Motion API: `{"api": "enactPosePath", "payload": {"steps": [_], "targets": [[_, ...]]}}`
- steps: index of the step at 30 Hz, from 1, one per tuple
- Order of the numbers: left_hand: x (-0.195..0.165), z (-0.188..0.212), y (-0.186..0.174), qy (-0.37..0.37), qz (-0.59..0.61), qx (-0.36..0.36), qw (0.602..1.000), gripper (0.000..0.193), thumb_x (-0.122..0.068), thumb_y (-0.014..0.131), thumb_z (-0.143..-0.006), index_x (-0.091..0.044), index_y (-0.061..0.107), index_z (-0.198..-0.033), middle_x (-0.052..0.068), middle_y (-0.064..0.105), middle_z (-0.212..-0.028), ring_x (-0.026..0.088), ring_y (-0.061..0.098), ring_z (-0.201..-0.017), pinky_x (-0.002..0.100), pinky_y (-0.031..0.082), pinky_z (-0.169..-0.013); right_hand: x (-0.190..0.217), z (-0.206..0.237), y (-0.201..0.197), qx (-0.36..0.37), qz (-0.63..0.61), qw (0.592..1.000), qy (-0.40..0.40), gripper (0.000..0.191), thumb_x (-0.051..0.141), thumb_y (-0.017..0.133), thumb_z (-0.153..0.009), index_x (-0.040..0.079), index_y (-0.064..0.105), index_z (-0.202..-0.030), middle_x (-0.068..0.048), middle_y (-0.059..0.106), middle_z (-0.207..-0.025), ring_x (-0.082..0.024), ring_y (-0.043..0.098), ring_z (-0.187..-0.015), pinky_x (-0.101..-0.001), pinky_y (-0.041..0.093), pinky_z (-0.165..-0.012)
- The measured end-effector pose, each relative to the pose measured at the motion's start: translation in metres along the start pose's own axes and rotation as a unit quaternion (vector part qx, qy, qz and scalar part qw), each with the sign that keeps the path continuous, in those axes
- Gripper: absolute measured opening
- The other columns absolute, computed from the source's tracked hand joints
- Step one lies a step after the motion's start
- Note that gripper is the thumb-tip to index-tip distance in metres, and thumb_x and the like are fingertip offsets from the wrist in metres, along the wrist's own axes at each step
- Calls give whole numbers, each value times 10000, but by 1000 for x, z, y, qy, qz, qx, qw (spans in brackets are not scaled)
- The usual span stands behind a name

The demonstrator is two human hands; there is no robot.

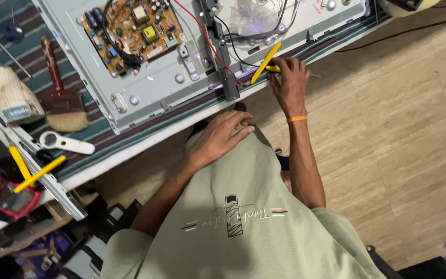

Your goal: The person works on an open electronic device on a bench, using a multimeter to test connections on a circuit board. They handle wires and components, then plug in a power cord to test the device, which lights up. The person continues to adjust components and wires while the device is powered.

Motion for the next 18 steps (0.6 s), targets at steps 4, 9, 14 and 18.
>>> {"api": "enactPosePath", "payload": {"steps": [4,9,14,18], "targets": [[-2,-5,27,-12,1,-19,1000,410,-368,629,-1018,-19,647,-1231,150,688,-1056,313,687,-977,412,528,-845,-18,-4,2,27,19,999,-27,260,178,804,-934,186,657,-1149,-45,619,-1067,-300,537,-1044,-491,351,-837],[-2,-6,51,-20,20,-65,997,389,-347,635,-1030,-14,639,-1231,142,685,-1073,277,699,-989,402,537,-857,-30,-4,0,9,-12,995,-94,297,112,737,-989,139,583,-1241,-25,641,-1120,-266,583,-1037,-475,349,-867],[0,-15,72,-81,65,-95,990,368,-305,667,-991,-12,655,-1215,117,700,-1034,220,704,-900,366,566,-758,-33,-16,7,68,-19,988,-135,568,77,703,-929,142,567,-1476,-55,640,-1042,-274,611,-969,-461,368,-817],[-2,-23,86,-76,48,-100,991,343,-288,670,-1008,-10,654,-1208,116,700,-1042,208,715,-888,355,569,-766,-31,-21,9,97,30,985,-142,530,63,699,-894,189,629,-1405,-74,633,-954,-267,630,-902,-444,404,-751]]}}
Point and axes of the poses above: each hand's wrist, its own z-axis away from the middle knuckle, its own y-axis out of the palm, x = y × z, the point moved 3 cm from there along -z, towards the middle knuckle
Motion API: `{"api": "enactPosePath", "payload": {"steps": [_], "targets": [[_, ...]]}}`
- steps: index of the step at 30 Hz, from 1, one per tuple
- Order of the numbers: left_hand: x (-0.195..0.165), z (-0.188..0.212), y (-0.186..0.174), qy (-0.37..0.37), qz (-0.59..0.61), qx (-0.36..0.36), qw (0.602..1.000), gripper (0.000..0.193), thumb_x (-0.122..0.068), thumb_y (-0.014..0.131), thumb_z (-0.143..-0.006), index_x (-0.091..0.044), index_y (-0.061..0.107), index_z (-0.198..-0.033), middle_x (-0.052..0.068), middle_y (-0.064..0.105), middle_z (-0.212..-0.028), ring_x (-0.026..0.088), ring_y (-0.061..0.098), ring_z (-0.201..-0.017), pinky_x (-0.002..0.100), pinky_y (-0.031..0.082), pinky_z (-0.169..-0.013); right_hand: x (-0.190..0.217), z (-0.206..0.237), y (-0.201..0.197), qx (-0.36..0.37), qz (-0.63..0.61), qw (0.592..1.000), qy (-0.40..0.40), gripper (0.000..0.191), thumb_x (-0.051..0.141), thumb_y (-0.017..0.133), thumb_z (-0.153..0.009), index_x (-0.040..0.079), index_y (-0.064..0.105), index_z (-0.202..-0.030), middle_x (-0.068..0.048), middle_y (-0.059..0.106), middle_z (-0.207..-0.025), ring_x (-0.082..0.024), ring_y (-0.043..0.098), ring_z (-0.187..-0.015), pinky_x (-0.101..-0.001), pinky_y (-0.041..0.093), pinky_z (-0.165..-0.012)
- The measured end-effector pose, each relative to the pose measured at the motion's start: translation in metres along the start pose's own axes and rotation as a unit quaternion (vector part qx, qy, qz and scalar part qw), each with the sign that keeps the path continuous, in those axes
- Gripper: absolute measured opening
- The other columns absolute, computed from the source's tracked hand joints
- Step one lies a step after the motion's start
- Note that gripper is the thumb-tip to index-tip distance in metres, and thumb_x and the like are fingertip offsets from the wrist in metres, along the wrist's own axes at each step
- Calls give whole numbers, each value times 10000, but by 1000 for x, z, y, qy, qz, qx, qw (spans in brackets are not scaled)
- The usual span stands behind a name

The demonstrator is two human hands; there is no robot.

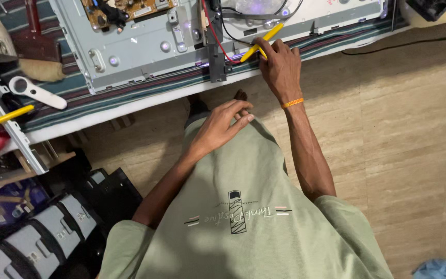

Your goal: The person works on an open electronic device on a bench, using a multimeter to test connections on a circuit board. They handle wires and components, then plug in a power cord to test the device, which lights up. The person continues to adjust components and wires while the device is powered.

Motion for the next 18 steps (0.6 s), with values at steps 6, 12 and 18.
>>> {"api": "enactPosePath", "payload": {"steps": [6,12,18], "targets": [[-2,-3,3,11,9,-96,995,295,-232,703,-1015,-20,658,-1215,104,705,-1000,168,700,-851,317,569,-742,20,10,-35,-100,-174,980,-8,344,56,739,-968,72,612,-1287,-144,651,-1095,-331,669,-973,-421,535,-811],[-12,-13,-11,3,52,-243,969,529,-185,775,-912,-8,549,-1357,112,638,-1035,134,600,-697,290,521,-609,69,20,-80,-56,-300,952,3,324,23,743,-975,23,614,-1272,-138,643,-1013,-252,672,-842,-344,542,-735],[-29,-17,-45,79,7,-328,941,300,-174,687,-1034,-50,642,-1304,109,698,-1142,171,687,-872,299,559,-723,114,-1,-92,-41,-310,949,-37,335,24,746,-980,22,603,-1283,-123,665,-1006,-196,684,-819,-318,552,-715]]}}
Point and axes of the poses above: each hand's wrist, its own z-axis away from the middle knuckle, its own y-axis out of the palm, x = y × z, the point moved 3 cm from there along -z, towards the middle knuckle
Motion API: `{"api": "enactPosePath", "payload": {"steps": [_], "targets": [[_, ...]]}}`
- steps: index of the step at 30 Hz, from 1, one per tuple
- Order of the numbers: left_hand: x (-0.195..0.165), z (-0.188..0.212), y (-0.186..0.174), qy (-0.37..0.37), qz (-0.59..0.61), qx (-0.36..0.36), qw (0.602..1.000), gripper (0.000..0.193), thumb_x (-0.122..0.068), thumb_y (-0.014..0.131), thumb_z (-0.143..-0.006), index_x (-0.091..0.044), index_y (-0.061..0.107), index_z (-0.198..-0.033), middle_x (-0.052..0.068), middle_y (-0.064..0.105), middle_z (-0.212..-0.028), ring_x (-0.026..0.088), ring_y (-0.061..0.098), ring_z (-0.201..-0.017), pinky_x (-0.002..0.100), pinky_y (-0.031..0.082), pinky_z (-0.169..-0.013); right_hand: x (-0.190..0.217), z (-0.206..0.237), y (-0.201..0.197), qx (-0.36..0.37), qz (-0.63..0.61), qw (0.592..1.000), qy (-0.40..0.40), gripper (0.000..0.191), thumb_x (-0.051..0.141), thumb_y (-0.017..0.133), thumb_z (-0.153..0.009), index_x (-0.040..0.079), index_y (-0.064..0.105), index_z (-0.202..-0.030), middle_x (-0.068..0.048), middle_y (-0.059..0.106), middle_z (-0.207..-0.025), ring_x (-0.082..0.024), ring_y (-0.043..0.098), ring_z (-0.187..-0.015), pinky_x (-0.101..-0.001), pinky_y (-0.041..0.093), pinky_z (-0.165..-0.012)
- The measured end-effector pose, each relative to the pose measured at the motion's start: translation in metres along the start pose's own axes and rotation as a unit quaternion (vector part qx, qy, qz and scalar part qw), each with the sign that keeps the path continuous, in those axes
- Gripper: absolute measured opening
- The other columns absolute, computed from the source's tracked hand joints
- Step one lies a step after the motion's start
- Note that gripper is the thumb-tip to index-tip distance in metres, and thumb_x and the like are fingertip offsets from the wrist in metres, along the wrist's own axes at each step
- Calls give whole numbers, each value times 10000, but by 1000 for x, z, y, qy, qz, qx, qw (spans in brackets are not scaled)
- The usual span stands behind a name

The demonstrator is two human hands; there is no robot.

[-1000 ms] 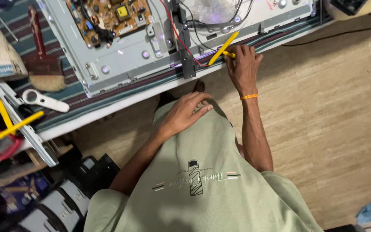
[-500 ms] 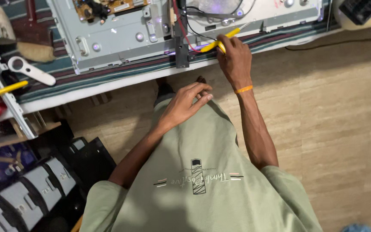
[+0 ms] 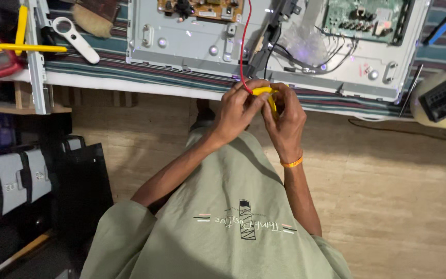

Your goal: The person works on an open electronic device on a bench, using a multimeter to test connections on a circuit board. They handle wires and components, then plug in a power cord to test the device, which lights up. The person continues to adjust components and wires while the device is powered.

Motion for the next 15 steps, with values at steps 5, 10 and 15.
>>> {"api": "enactPosePath", "payload": {"steps": [5,10,15], "targets": [[3,-19,-35,58,-4,-29,998,221,-170,627,-1104,-44,656,-1284,117,713,-1164,179,716,-998,300,577,-838,-3,-10,16,1,-19,1000,24,398,37,736,-978,-3,540,-1322,-86,680,-972,-164,677,-788,-303,540,-687],[17,-48,-62,-52,172,-28,983,290,-232,564,-1116,-19,631,-1301,76,732,-983,107,722,-868,270,588,-783,-52,-14,5,-80,108,987,92,288,62,734,-1016,-3,625,-1275,-116,647,-855,-200,603,-697,-346,494,-639],[20,-80,-108,-34,287,-33,957,329,-282,486,-1159,0,581,-1299,112,710,-1048,165,743,-920,317,616,-843,-138,-43,-77,-236,283,929,8,186,51,747,-1060,-32,671,-1209,-165,681,-936,-262,653,-778,-410,494,-690]]}}
Point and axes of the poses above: each hand's wrist, its own z-axis away from the middle knuckle, its own y-axis out of the palm, x = y × z, the point moved 3 cm from there along -z, towards the middle knuckle
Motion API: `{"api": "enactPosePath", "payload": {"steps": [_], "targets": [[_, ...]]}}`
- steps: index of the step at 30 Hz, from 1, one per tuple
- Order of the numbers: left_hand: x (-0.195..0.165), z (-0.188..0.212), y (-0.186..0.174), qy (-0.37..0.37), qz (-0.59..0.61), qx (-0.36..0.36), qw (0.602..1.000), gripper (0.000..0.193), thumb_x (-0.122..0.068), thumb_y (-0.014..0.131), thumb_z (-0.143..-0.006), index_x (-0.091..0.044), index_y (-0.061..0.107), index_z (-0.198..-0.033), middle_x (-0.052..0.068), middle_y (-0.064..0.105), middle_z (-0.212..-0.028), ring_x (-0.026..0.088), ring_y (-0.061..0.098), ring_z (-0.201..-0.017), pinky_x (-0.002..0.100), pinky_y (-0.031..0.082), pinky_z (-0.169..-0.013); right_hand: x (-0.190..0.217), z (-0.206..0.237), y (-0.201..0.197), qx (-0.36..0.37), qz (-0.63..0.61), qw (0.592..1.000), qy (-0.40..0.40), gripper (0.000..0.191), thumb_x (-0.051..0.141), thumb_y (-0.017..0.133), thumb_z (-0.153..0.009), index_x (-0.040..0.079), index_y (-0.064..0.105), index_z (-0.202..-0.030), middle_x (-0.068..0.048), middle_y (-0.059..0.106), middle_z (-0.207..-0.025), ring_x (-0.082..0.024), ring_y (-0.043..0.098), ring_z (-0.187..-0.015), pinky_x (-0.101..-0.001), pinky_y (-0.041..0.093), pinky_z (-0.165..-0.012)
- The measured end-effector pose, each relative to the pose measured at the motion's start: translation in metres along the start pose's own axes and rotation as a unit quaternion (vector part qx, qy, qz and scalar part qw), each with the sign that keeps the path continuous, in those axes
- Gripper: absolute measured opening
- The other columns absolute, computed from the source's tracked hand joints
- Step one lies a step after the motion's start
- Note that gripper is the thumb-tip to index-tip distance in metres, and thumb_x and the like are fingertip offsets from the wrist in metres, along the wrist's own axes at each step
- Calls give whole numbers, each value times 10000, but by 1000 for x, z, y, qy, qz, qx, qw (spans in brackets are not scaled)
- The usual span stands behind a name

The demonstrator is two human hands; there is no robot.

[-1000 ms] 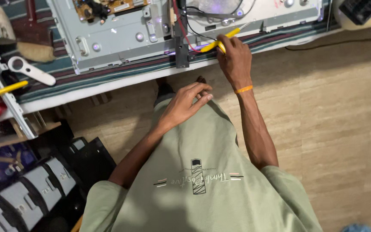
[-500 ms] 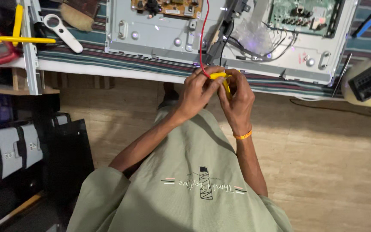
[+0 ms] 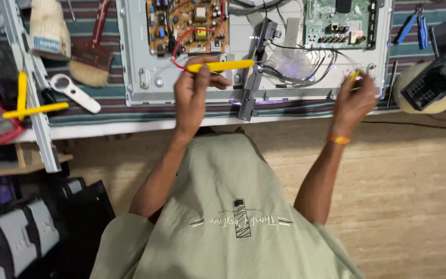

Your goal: The person works on an open electronic device on a bench, using a multimeter to test connections on a circuit board. They handle wires and components, then plug in a power cord to test the device, which lights up. The person continues to adjust components and wires while the device is powered.

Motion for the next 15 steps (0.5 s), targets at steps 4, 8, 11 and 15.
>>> {"api": "enactPosePath", "payload": {"steps": [4,8,11,15], "targets": [[-33,-27,-42,15,8,-1,1000,352,-331,439,-1178,-10,560,-1255,123,708,-1032,209,746,-915,364,630,-867,-51,-49,11,16,41,999,31,200,24,746,-954,-22,664,-1130,-174,689,-947,-290,672,-792,-432,505,-700],[-66,-43,-81,30,63,-24,997,350,-375,433,-1173,-43,544,-1185,99,655,-989,218,704,-851,398,627,-825,-35,-92,38,58,-31,997,34,217,-5,681,-939,-28,642,-1151,-164,710,-944,-283,687,-793,-404,513,-667],[-79,-58,-108,13,134,-38,990,368,-399,485,-1164,-36,544,-1165,109,623,-962,206,638,-840,397,593,-759,-17,-108,64,245,-65,965,70,239,63,724,-928,18,663,-1154,-146,700,-885,-267,695,-732,-382,515,-618],[-81,-73,-137,-35,122,-38,991,383,-424,535,-1147,-44,551,-1101,87,576,-910,173,571,-779,343,523,-618,-11,-132,80,210,252,939,-100,169,248,866,-803,191,792,-944,-144,704,-705,-338,673,-576,-434,501,-469]]}}
Point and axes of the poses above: each hand's wrist, its own z-axis away from the middle knuckle, its own y-axis out of the palm, x = y × z, the point moved 3 cm from there along -z, towards the middle knuckle
